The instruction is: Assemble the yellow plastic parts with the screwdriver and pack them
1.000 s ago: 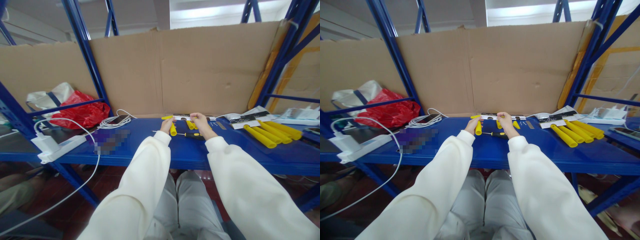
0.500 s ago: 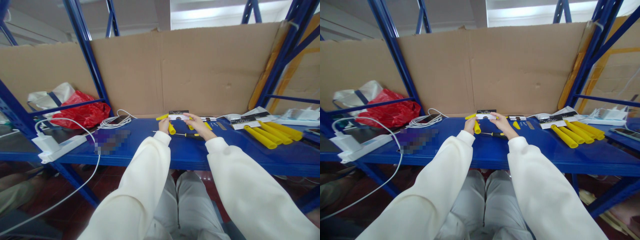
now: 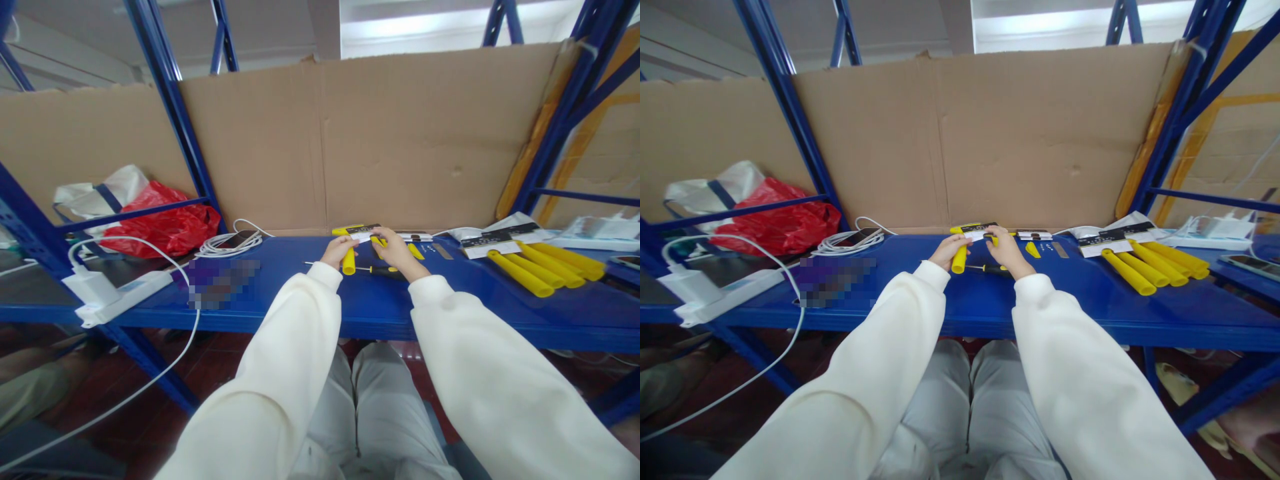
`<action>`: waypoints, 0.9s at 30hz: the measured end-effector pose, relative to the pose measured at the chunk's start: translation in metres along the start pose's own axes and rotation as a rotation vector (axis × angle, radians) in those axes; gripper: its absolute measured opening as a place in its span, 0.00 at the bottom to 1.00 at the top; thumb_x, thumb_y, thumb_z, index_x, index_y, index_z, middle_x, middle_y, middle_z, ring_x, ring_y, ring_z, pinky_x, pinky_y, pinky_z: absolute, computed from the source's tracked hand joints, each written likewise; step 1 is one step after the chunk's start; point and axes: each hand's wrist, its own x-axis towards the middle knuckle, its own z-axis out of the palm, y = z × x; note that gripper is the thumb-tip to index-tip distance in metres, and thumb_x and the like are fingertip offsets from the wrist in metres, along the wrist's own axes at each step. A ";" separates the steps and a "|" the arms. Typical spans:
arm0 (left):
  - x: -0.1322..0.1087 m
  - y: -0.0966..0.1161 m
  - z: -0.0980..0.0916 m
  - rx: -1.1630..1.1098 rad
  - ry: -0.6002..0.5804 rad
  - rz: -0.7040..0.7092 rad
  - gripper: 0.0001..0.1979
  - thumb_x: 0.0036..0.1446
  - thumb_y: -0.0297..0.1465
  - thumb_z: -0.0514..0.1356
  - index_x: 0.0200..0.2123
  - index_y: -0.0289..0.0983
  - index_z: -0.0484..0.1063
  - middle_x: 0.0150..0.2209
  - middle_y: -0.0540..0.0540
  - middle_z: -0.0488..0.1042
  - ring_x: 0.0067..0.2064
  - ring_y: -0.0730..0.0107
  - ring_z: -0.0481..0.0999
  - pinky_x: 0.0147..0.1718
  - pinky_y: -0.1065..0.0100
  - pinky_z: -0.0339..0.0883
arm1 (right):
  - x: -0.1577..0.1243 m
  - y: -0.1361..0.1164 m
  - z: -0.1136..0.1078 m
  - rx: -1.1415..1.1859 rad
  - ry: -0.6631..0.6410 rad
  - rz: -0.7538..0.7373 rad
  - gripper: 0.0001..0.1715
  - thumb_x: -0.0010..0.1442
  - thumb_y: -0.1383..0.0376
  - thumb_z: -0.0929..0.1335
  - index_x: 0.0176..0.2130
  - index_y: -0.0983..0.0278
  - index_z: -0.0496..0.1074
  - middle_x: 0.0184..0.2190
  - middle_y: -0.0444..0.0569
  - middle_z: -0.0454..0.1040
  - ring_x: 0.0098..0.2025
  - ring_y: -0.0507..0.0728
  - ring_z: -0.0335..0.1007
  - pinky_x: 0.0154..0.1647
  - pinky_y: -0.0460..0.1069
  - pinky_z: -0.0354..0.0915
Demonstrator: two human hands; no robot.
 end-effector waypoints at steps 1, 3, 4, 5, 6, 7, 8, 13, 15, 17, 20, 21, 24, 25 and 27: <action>-0.001 0.000 0.000 0.029 -0.056 -0.002 0.17 0.45 0.22 0.76 0.22 0.36 0.70 0.24 0.51 0.75 0.22 0.78 0.71 0.23 0.76 0.67 | 0.001 0.000 -0.002 -0.017 0.022 -0.012 0.16 0.47 0.75 0.72 0.34 0.56 0.78 0.48 0.51 0.83 0.60 0.65 0.75 0.71 0.65 0.62; -0.003 -0.001 0.000 0.091 -0.148 0.002 0.16 0.44 0.25 0.78 0.23 0.36 0.71 0.25 0.49 0.77 0.22 0.78 0.71 0.22 0.76 0.66 | 0.001 -0.002 -0.005 -0.047 0.054 -0.026 0.15 0.47 0.75 0.71 0.33 0.57 0.77 0.47 0.51 0.83 0.58 0.66 0.76 0.70 0.65 0.63; -0.004 -0.001 0.000 0.120 -0.177 0.006 0.16 0.44 0.26 0.78 0.24 0.36 0.72 0.26 0.49 0.78 0.21 0.77 0.71 0.22 0.76 0.65 | 0.001 -0.002 -0.006 -0.059 0.065 -0.029 0.15 0.47 0.75 0.71 0.33 0.57 0.77 0.46 0.51 0.83 0.57 0.66 0.76 0.69 0.65 0.63; -0.005 -0.001 0.000 0.146 -0.193 0.010 0.16 0.45 0.28 0.78 0.24 0.36 0.72 0.26 0.48 0.78 0.21 0.77 0.71 0.22 0.75 0.65 | 0.001 -0.002 -0.006 -0.068 0.074 -0.030 0.14 0.48 0.75 0.70 0.33 0.57 0.77 0.45 0.51 0.83 0.56 0.66 0.76 0.68 0.65 0.64; -0.006 -0.001 0.001 0.168 -0.195 0.012 0.16 0.46 0.29 0.79 0.25 0.36 0.73 0.26 0.48 0.79 0.21 0.77 0.71 0.21 0.75 0.64 | 0.001 -0.003 -0.007 -0.076 0.082 -0.032 0.14 0.48 0.75 0.70 0.32 0.57 0.77 0.44 0.51 0.83 0.56 0.66 0.77 0.68 0.64 0.65; -0.008 -0.001 0.002 0.185 -0.185 0.011 0.16 0.46 0.30 0.79 0.25 0.36 0.74 0.25 0.48 0.78 0.20 0.77 0.71 0.21 0.75 0.64 | 0.001 -0.003 -0.008 -0.084 0.089 -0.033 0.14 0.49 0.75 0.70 0.32 0.57 0.77 0.44 0.51 0.83 0.55 0.65 0.77 0.67 0.64 0.66; -0.009 0.000 0.003 0.197 -0.166 0.004 0.15 0.47 0.31 0.79 0.26 0.36 0.74 0.25 0.49 0.78 0.20 0.78 0.71 0.20 0.75 0.64 | 0.001 -0.002 -0.008 -0.096 0.094 -0.034 0.14 0.50 0.76 0.70 0.32 0.57 0.77 0.43 0.51 0.83 0.54 0.65 0.78 0.66 0.63 0.67; -0.014 0.007 0.005 0.234 -0.062 -0.101 0.09 0.56 0.30 0.75 0.33 0.34 0.79 0.24 0.50 0.76 0.20 0.77 0.70 0.21 0.75 0.66 | 0.001 -0.001 -0.007 -0.242 0.065 0.021 0.14 0.54 0.76 0.69 0.35 0.60 0.80 0.41 0.52 0.85 0.48 0.64 0.82 0.60 0.61 0.72; -0.015 0.009 0.006 0.217 -0.037 -0.119 0.05 0.59 0.28 0.72 0.35 0.33 0.80 0.26 0.48 0.78 0.22 0.77 0.72 0.23 0.75 0.68 | 0.001 0.000 -0.007 -0.302 0.047 0.054 0.14 0.56 0.76 0.69 0.38 0.61 0.81 0.40 0.53 0.85 0.45 0.63 0.83 0.58 0.60 0.74; -0.014 0.010 0.006 0.164 -0.013 -0.101 0.02 0.61 0.26 0.70 0.37 0.33 0.81 0.30 0.46 0.80 0.26 0.75 0.74 0.26 0.74 0.70 | 0.001 0.001 -0.006 -0.333 0.037 0.067 0.14 0.57 0.75 0.69 0.39 0.62 0.81 0.42 0.55 0.85 0.45 0.63 0.83 0.57 0.60 0.75; -0.011 0.008 0.006 0.091 0.031 -0.075 0.01 0.62 0.24 0.69 0.38 0.33 0.82 0.33 0.46 0.82 0.29 0.75 0.76 0.30 0.74 0.72 | 0.001 0.003 -0.006 -0.339 0.026 0.059 0.14 0.58 0.75 0.68 0.40 0.62 0.81 0.43 0.55 0.86 0.45 0.63 0.84 0.56 0.58 0.76; -0.010 0.007 0.006 0.080 0.048 -0.077 0.01 0.61 0.24 0.69 0.37 0.33 0.83 0.32 0.46 0.82 0.30 0.75 0.76 0.31 0.74 0.72 | 0.002 0.003 -0.007 -0.337 0.026 0.055 0.14 0.58 0.74 0.68 0.40 0.62 0.81 0.42 0.54 0.86 0.45 0.62 0.84 0.55 0.58 0.76; -0.005 0.004 0.004 0.062 0.106 -0.096 0.02 0.58 0.23 0.72 0.35 0.34 0.83 0.29 0.47 0.80 0.30 0.74 0.77 0.33 0.73 0.72 | 0.002 0.004 -0.007 -0.344 0.040 0.056 0.15 0.58 0.74 0.68 0.42 0.62 0.81 0.42 0.53 0.85 0.45 0.62 0.84 0.55 0.58 0.76; -0.004 0.003 0.002 0.063 0.124 -0.109 0.04 0.56 0.23 0.73 0.35 0.34 0.83 0.28 0.48 0.79 0.29 0.74 0.77 0.33 0.72 0.71 | 0.002 0.004 -0.007 -0.355 0.044 0.065 0.15 0.58 0.74 0.68 0.42 0.62 0.81 0.43 0.54 0.85 0.46 0.62 0.83 0.56 0.58 0.76; -0.003 0.003 0.001 0.074 0.150 -0.141 0.05 0.55 0.24 0.74 0.36 0.35 0.84 0.25 0.49 0.77 0.27 0.74 0.76 0.33 0.72 0.71 | 0.001 0.001 -0.008 -0.388 0.045 0.090 0.16 0.58 0.74 0.68 0.44 0.64 0.80 0.46 0.56 0.85 0.50 0.63 0.82 0.58 0.59 0.74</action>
